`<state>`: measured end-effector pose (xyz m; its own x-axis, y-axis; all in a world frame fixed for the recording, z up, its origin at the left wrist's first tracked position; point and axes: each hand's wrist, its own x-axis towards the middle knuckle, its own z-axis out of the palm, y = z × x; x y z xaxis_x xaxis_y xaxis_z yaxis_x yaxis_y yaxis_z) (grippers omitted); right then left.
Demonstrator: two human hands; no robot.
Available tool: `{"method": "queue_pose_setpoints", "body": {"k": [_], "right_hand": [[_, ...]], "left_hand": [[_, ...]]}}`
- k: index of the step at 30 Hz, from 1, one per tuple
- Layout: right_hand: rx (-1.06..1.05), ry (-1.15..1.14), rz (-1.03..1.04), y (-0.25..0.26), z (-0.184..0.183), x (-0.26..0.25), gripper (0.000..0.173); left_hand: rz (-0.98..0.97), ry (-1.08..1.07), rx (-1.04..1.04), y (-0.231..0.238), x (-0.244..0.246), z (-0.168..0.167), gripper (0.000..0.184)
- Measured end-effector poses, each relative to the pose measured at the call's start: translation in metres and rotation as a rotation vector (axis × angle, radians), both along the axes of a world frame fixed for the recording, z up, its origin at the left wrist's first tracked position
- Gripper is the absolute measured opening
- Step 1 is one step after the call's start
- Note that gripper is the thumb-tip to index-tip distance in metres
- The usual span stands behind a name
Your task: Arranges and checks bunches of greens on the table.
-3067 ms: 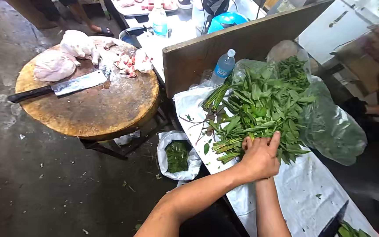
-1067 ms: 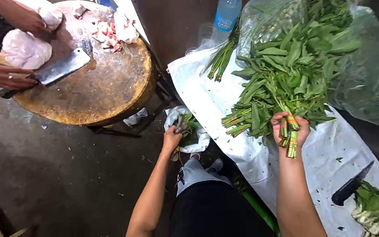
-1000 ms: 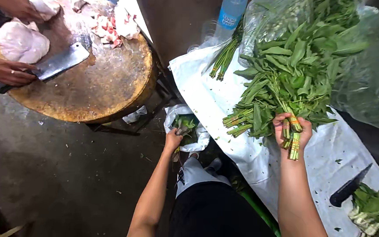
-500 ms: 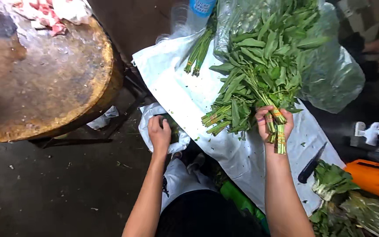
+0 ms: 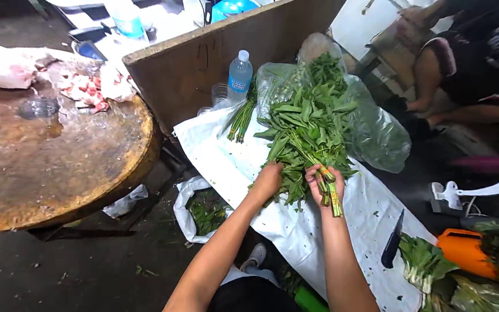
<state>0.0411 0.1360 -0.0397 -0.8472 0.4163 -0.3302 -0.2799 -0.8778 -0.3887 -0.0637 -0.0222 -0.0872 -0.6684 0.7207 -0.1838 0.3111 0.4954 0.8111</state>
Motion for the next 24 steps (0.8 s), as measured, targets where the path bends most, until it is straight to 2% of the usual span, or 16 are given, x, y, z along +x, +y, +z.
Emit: {"method": "queue_pose_setpoints", "body": {"k": [3, 6, 8, 10, 11, 13, 14, 16, 18, 20, 22, 24], "right_hand": [[0.012, -0.003, -0.003, 0.001, -0.007, 0.004, 0.032], [0.019, -0.013, 0.002, -0.003, -0.012, 0.005, 0.029], [0.037, -0.037, -0.002, -0.007, -0.015, 0.005, 0.028], [0.053, -0.053, 0.002, -0.011, -0.015, 0.004, 0.026], [0.041, -0.05, 0.009, -0.012, -0.014, 0.003, 0.024], [0.03, -0.046, 0.03, -0.011, -0.009, -0.001, 0.024], [0.039, -0.047, 0.038, -0.009, -0.005, -0.002, 0.025], [0.06, -0.044, 0.053, -0.002, 0.005, -0.005, 0.028], [0.075, -0.044, 0.058, 0.0, 0.014, -0.01, 0.03], [0.058, -0.03, 0.043, -0.003, 0.021, -0.016, 0.03], [0.059, -0.024, 0.018, -0.006, 0.025, -0.021, 0.03], [0.071, -0.023, -0.001, -0.009, 0.028, -0.022, 0.032]], "left_hand": [[0.124, -0.025, 0.124, -0.062, 0.013, -0.002, 0.023], [0.275, -0.04, 0.094, -0.141, 0.039, -0.013, 0.024], [0.329, -0.096, -0.027, -0.191, 0.055, -0.032, 0.023], [0.349, -0.197, -0.233, -0.228, 0.064, -0.057, 0.025], [0.347, -0.224, -0.357, -0.239, 0.066, -0.071, 0.03], [0.314, -0.248, -0.581, -0.245, 0.068, -0.084, 0.053], [0.3, -0.215, -0.578, -0.238, 0.066, -0.079, 0.056], [0.284, -0.074, -0.335, -0.202, 0.065, -0.059, 0.045], [0.216, 0.035, -0.042, -0.14, 0.07, -0.035, 0.036], [0.1, 0.147, 0.127, -0.065, 0.078, -0.021, 0.035], [0.011, 0.238, 0.127, 0.005, 0.083, -0.021, 0.04], [-0.025, 0.318, 0.035, 0.051, 0.083, -0.037, 0.035]]}}
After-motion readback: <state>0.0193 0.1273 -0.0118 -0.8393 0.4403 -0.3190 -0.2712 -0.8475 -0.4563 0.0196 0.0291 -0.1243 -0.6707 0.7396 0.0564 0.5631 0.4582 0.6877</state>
